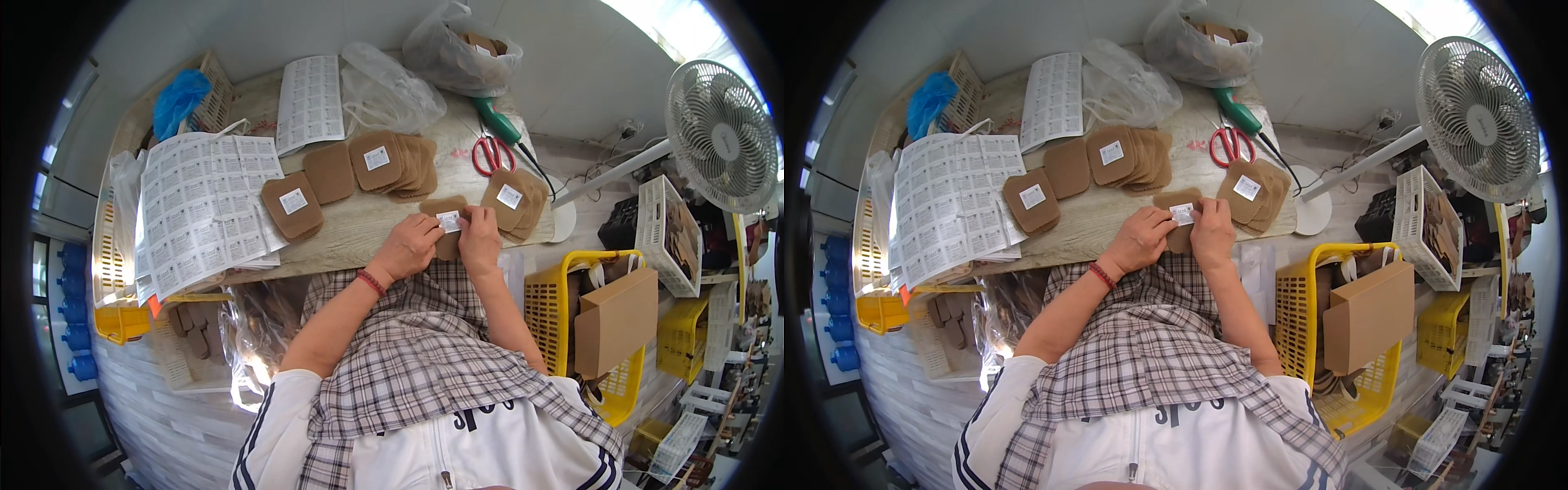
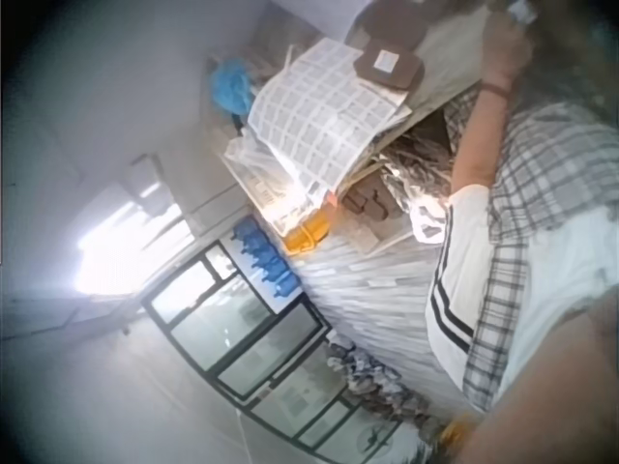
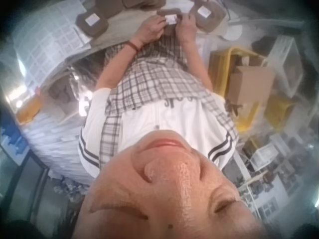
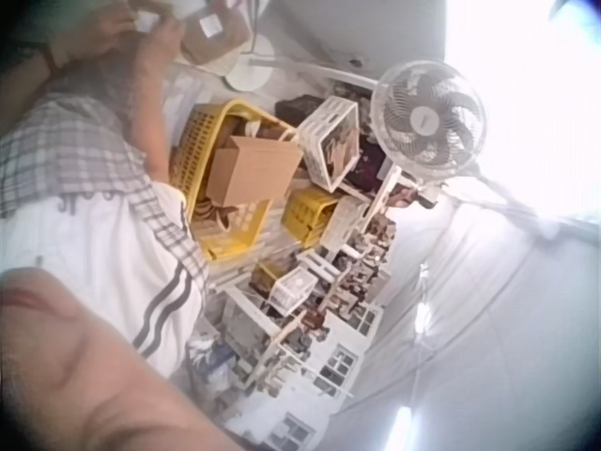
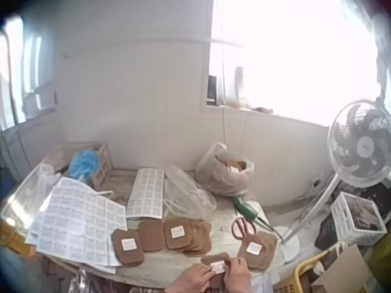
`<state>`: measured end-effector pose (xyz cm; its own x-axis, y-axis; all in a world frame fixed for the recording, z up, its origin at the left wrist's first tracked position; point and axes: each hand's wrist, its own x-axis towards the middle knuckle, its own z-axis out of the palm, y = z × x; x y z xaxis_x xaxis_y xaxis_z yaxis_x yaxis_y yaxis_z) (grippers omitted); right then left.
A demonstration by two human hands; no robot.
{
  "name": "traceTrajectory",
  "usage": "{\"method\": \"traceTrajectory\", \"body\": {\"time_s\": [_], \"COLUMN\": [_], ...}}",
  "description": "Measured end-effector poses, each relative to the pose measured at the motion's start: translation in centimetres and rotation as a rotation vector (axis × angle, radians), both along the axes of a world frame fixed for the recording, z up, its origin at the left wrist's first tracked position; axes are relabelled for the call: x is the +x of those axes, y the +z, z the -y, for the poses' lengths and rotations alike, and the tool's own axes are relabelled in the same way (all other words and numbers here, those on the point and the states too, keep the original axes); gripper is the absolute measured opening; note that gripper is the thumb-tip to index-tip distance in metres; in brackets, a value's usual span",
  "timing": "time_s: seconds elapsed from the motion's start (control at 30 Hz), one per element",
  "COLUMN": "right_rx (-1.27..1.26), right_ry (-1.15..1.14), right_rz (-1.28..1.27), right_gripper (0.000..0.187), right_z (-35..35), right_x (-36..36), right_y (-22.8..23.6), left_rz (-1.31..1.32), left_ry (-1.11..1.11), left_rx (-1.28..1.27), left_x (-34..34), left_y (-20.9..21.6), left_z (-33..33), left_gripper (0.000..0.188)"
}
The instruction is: The person peels small white labels from a sheet and sticks them onto brown paper pouches on a table. They repeat this process for multiple pouches, placing each labeled pouch into a stack.
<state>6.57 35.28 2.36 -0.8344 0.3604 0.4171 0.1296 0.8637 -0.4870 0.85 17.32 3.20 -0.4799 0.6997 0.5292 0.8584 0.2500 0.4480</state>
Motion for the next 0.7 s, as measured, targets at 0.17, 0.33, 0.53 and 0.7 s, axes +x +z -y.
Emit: {"method": "traceTrajectory", "body": {"time_s": [0.17, 0.33, 0.53, 0.7], "right_rx": [0.070, -0.110, -0.362, 0.034], "right_ry": [-0.054, -0.040, -0.151, -0.341], "right_rz": [0.137, 0.050, -0.150, -0.271], "right_gripper": [0.022, 0.015, 0.015, 0.018], "right_z": [-0.2, -0.2, -5.9, -6.8], "right_x": [-0.4, 0.0, -0.1, 0.0], "right_y": [-0.3, 0.5, 3.3, 5.2], "left_rz": [-0.128, -0.252, -0.158, -0.113], "left_ry": [0.324, 0.724, 0.620, 0.664], "left_rx": [0.085, -0.053, -0.054, 0.079], "left_x": [-1.4, -5.5, -7.8, -7.3], "left_y": [0.0, -0.8, -1.4, 0.1], "left_z": [0.6, 3.8, 6.3, 6.3], "left_gripper": [0.036, 0.038, 0.017, 0.007]}}
